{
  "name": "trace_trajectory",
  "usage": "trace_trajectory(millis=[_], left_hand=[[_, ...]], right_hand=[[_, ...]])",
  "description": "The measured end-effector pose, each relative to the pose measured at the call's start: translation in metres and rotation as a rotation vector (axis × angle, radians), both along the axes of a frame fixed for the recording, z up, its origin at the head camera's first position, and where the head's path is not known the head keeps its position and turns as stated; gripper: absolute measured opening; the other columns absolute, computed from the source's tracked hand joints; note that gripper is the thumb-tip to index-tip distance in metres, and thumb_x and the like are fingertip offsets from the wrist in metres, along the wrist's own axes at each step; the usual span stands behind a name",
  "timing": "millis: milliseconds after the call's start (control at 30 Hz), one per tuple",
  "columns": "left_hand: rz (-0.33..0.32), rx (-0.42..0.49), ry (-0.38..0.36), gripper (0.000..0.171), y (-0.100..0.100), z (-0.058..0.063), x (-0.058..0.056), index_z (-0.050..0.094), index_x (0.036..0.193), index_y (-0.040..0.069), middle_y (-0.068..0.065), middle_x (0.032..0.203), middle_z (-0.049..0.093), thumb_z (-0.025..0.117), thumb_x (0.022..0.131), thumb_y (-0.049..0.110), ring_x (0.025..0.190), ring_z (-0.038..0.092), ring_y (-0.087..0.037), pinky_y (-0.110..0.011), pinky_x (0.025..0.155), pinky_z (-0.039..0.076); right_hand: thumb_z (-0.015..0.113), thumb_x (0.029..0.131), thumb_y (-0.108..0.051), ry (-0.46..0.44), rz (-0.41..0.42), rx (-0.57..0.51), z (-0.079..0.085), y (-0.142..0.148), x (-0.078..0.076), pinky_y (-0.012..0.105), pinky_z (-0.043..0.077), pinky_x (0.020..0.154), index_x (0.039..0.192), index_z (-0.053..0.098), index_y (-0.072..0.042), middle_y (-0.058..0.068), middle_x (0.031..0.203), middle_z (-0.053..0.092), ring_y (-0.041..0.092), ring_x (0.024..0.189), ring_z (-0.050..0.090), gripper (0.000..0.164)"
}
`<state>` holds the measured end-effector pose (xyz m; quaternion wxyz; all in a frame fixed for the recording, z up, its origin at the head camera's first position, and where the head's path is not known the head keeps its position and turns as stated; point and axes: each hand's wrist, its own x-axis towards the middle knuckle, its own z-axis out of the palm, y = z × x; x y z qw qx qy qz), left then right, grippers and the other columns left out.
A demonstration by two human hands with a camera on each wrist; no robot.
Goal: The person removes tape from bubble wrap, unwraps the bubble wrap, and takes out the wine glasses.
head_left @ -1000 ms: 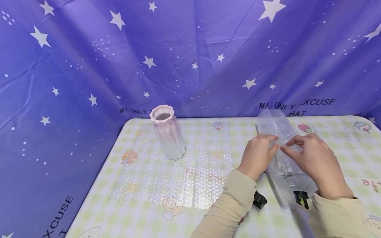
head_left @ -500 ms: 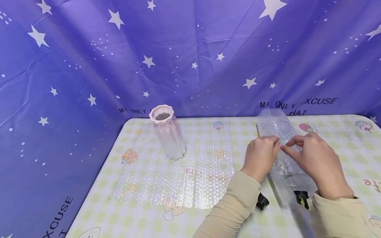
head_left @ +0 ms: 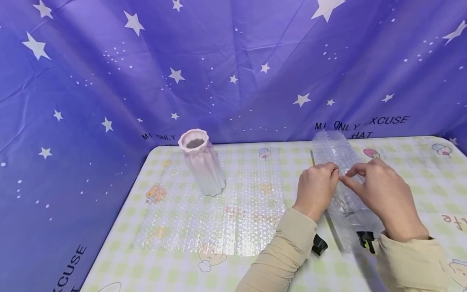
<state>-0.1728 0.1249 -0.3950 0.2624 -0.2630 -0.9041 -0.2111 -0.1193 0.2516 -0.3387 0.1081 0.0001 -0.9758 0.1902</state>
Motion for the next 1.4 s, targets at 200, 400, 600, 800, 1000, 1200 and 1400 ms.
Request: trace_trajectory(millis=[200,400,600,800,1000,1200,1400], left_hand=[[0.018,0.057,-0.058,0.013,-0.001,0.002,-0.001,0.076,0.092,0.023,0.014,0.082,0.073,0.064,0.098,0.023,0.064,0.066,0.0,-0.007,0.055,0.045],[0.031,0.082,-0.084,0.013,-0.001,0.001,-0.001,0.075,0.091,0.022,0.013,0.079,0.072,0.063,0.098,0.022,0.063,0.065,0.0,-0.007,0.053,0.043],[0.054,0.097,-0.097,0.012,0.0,0.001,-0.001,0.075,0.092,0.019,0.01,0.077,0.072,0.064,0.097,0.022,0.063,0.067,-0.004,-0.01,0.052,0.045],[0.02,0.084,-0.064,0.012,0.0,0.001,-0.002,0.074,0.091,0.02,0.01,0.079,0.073,0.064,0.097,0.02,0.064,0.067,-0.002,-0.009,0.055,0.047],[0.01,0.186,-0.113,0.009,-0.002,-0.002,-0.003,0.067,0.087,0.016,0.008,0.073,0.068,0.063,0.096,0.016,0.057,0.058,-0.001,-0.007,0.051,0.04],[0.021,0.211,-0.144,0.007,-0.002,-0.002,-0.003,0.07,0.091,0.017,0.008,0.081,0.073,0.064,0.095,0.018,0.069,0.066,0.001,-0.005,0.06,0.046],[0.025,0.202,-0.154,0.007,-0.002,0.001,-0.001,0.071,0.094,0.017,0.01,0.085,0.074,0.065,0.095,0.019,0.074,0.068,0.0,-0.008,0.064,0.05]], right_hand=[[0.075,0.088,-0.03,-0.005,0.006,0.008,0.0,-0.003,-0.001,0.043,0.041,0.045,0.091,0.075,-0.006,0.033,0.113,0.058,0.037,0.075,0.057,0.024],[0.075,0.088,-0.03,-0.012,0.012,0.013,0.0,-0.003,-0.001,0.05,0.044,0.047,0.094,0.076,-0.006,0.031,0.111,0.06,0.045,0.085,0.058,0.025],[0.073,0.089,-0.029,-0.044,0.043,0.009,0.002,-0.001,-0.002,0.051,0.045,0.051,0.097,0.076,-0.005,0.03,0.109,0.06,0.042,0.083,0.059,0.025],[0.073,0.09,-0.029,-0.057,0.053,0.015,0.005,0.002,0.0,0.049,0.045,0.051,0.1,0.076,-0.004,0.029,0.105,0.06,0.037,0.078,0.059,0.027],[0.072,0.091,-0.03,-0.094,0.057,-0.014,0.007,0.006,0.0,0.054,0.046,0.059,0.102,0.075,-0.003,0.035,0.114,0.056,0.044,0.085,0.059,0.029],[0.069,0.093,-0.032,-0.144,0.049,-0.042,0.008,0.009,0.001,0.059,0.046,0.067,0.106,0.074,-0.003,0.039,0.128,0.049,0.051,0.098,0.056,0.031],[0.066,0.094,-0.043,-0.146,0.048,-0.049,0.005,0.014,0.0,0.06,0.046,0.068,0.107,0.072,-0.005,0.036,0.127,0.051,0.05,0.099,0.056,0.041]])
